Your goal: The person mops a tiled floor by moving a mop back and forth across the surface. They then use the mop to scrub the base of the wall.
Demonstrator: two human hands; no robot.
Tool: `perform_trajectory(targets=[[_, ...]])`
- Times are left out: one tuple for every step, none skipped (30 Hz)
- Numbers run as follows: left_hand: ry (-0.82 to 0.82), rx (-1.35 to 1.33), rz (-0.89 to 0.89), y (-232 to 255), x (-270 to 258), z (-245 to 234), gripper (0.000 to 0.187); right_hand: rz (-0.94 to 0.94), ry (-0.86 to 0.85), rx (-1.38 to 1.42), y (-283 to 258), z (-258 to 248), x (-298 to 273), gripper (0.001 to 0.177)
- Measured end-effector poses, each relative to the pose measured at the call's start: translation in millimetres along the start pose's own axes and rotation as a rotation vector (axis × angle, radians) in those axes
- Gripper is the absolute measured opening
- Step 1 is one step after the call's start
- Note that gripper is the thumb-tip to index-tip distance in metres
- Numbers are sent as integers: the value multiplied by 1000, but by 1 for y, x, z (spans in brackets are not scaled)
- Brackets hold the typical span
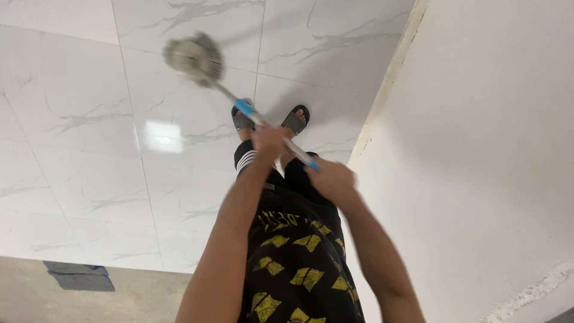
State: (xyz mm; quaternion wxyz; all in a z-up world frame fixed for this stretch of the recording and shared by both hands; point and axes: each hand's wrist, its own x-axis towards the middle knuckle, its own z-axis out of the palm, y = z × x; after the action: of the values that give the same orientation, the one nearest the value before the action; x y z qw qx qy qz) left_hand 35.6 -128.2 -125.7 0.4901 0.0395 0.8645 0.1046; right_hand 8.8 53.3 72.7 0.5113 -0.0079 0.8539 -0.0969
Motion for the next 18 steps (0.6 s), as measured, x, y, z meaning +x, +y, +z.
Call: perform_trajectory(targets=[[-41, 40, -144, -19, 0, -12, 35, 38, -140, 30, -20, 7, 18, 44], [-80, 79, -288, -38, -1, -23, 44, 76, -280, 59, -41, 15, 36, 42], [-81, 74, -288, -33, 5, -15, 44, 77, -282, 54, -36, 11, 31, 42], [-109, 86, -225, -30, 10, -7, 46, 109, -280, 76, -33, 7, 26, 39], [-144, 105, -169, -33, 10, 3, 49, 133, -287, 103, -35, 7, 19, 37], [-152, 105, -177, 7, -4, 15, 49, 127, -297, 104, 2, -5, -10, 37], [-135, 22, -53, 48, -10, 13, 42, 235, -236, 23, 26, -22, -37, 42], [-116, -59, 72, 92, -19, 7, 36, 341, -171, -56, 39, -37, -71, 49], [-99, -143, 199, 132, -27, 2, 30, 328, -165, -62, 54, -49, -97, 49], [-81, -226, 327, 172, -42, -2, 25, 542, -227, -167, 68, -59, -122, 54], [-63, -309, 461, 215, -64, -9, 20, 765, -283, -273, 83, -68, -150, 59], [-53, -312, 457, 230, -74, -17, 20, 759, -275, -279, 98, -57, -164, 59], [-87, -249, 522, 246, -82, -28, 26, 745, -238, -335, 113, -47, -175, 60], [-121, -185, 585, 261, -90, -38, 31, 730, -201, -391, 128, -36, -186, 61], [-112, -188, 585, 252, -96, -40, 31, 730, -192, -396, 128, -23, -180, 61], [-78, -181, 600, 241, -102, -43, 32, 791, -277, -415, 128, -9, -174, 63], [-48, -174, 615, 230, -109, -45, 32, 853, -367, -433, 125, 4, -168, 65], [-42, -178, 616, 206, -109, -45, 32, 854, -362, -438, 88, -4, -168, 65]])
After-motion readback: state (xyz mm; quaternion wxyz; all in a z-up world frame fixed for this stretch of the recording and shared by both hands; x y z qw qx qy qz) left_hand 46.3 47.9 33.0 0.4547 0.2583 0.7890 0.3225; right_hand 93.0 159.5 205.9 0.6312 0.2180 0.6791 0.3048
